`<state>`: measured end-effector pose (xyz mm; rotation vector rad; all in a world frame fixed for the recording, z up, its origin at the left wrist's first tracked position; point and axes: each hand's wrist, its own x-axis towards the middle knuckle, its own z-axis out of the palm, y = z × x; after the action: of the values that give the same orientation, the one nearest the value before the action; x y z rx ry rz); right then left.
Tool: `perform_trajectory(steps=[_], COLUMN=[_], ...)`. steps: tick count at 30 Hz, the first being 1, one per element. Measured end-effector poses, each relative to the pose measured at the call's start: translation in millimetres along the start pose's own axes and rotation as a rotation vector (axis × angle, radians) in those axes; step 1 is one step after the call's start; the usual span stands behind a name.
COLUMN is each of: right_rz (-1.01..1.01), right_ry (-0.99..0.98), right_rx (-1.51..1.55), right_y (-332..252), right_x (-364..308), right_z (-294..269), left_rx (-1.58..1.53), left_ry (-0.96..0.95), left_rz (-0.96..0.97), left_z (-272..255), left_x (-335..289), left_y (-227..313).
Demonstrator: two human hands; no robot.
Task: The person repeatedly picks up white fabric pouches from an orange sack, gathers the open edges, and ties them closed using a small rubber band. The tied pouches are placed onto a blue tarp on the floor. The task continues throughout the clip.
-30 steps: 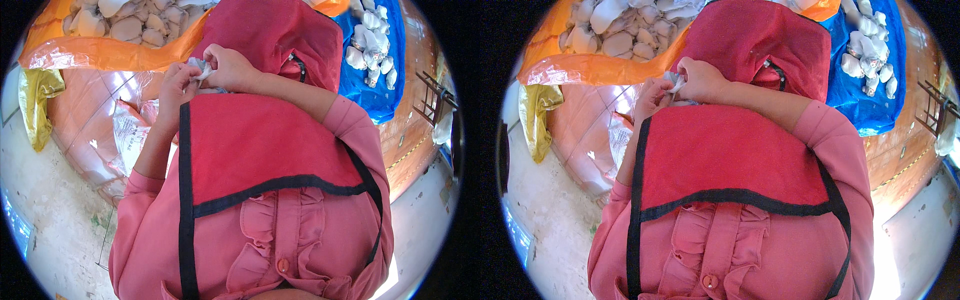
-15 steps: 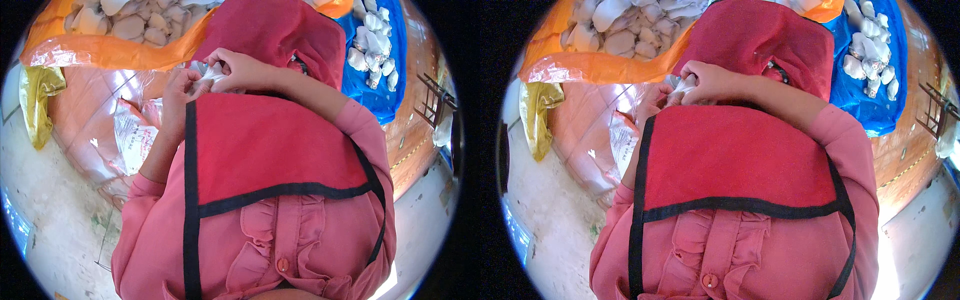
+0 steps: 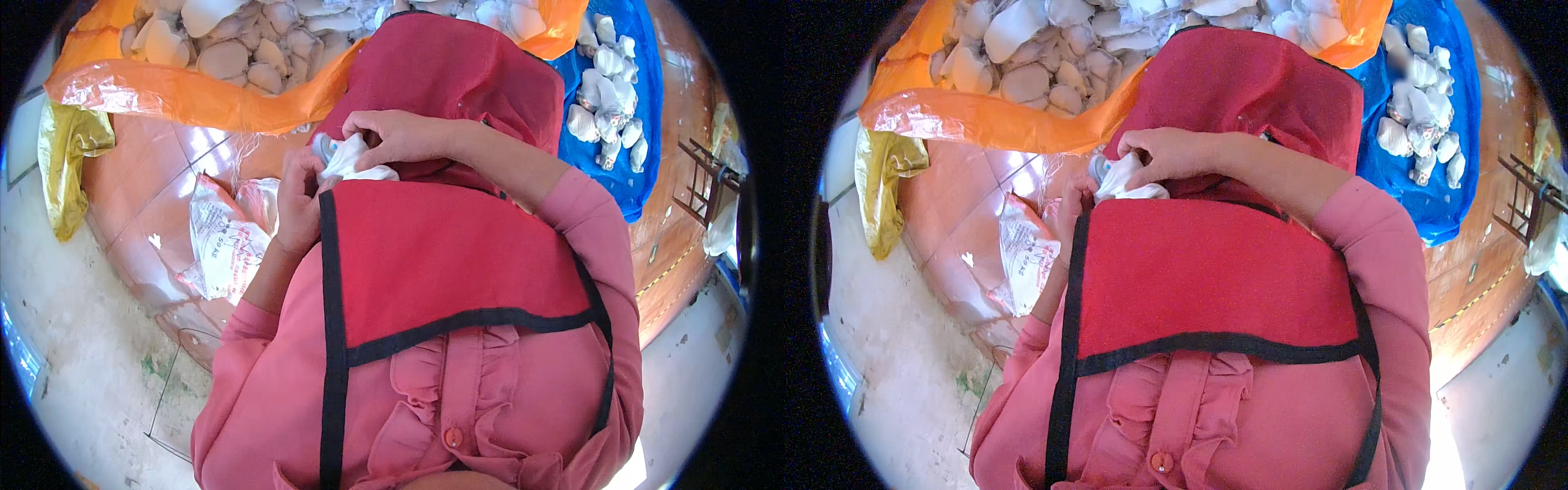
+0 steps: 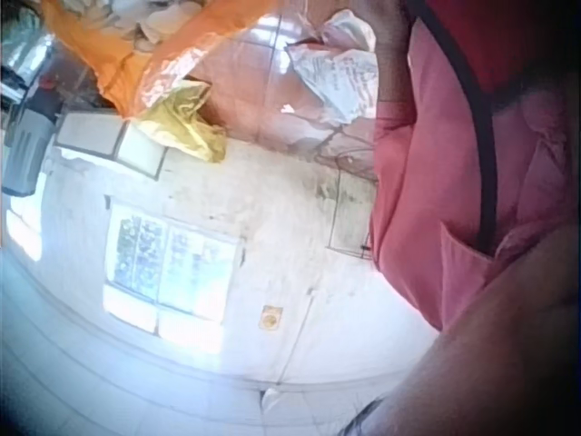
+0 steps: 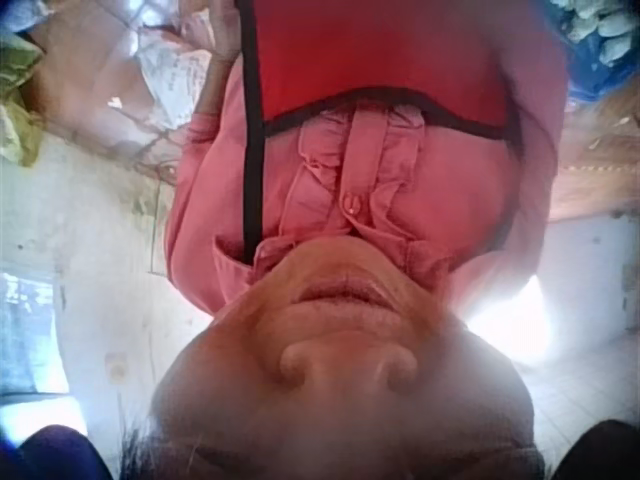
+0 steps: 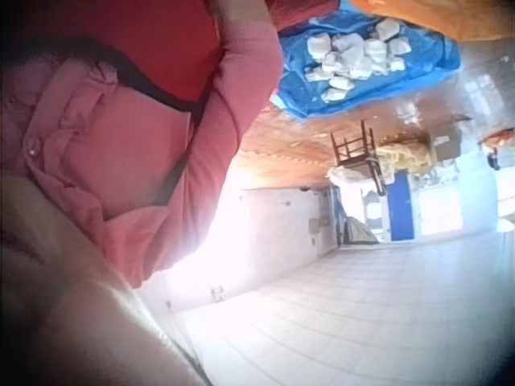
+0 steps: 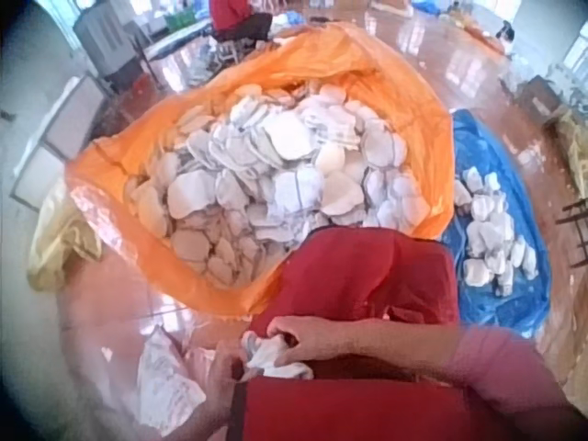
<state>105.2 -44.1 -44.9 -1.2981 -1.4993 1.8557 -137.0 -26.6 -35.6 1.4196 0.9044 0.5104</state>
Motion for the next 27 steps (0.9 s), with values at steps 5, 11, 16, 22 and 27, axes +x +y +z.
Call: perform_trajectory(steps=[5, 11, 16, 22, 27], right_rz=[0.046, 0.057, 0.097, -0.023, 0.015], right_ry=[-0.035, 0.019, 0.180, 0.535, 0.716], right_rx=[0.072, 0.142, 0.026, 0.058, -0.054], right_y=[-4.2, -4.7, -19.8, -51.6, -47.0], right_x=[2.3, -9.5, -16.3, -27.7, -35.7], right_z=[2.8, 16.8, 21.6, 7.6, -30.2], left_rx=[0.177, 0.540, 0.546, 0.598, 0.480], left_ry=[-0.045, -0.119, -0.184, -0.077, 0.000], left_rz=[0.004, 0.274, 0.106, 0.314, 0.425], left_z=[-5.1, -7.2, -9.5, 4.9, 40.8], left_x=[0.2, -0.3, 1.2, 30.7, 83.9], left_y=[18.5, 36.1, 57.8, 60.4, 51.6])
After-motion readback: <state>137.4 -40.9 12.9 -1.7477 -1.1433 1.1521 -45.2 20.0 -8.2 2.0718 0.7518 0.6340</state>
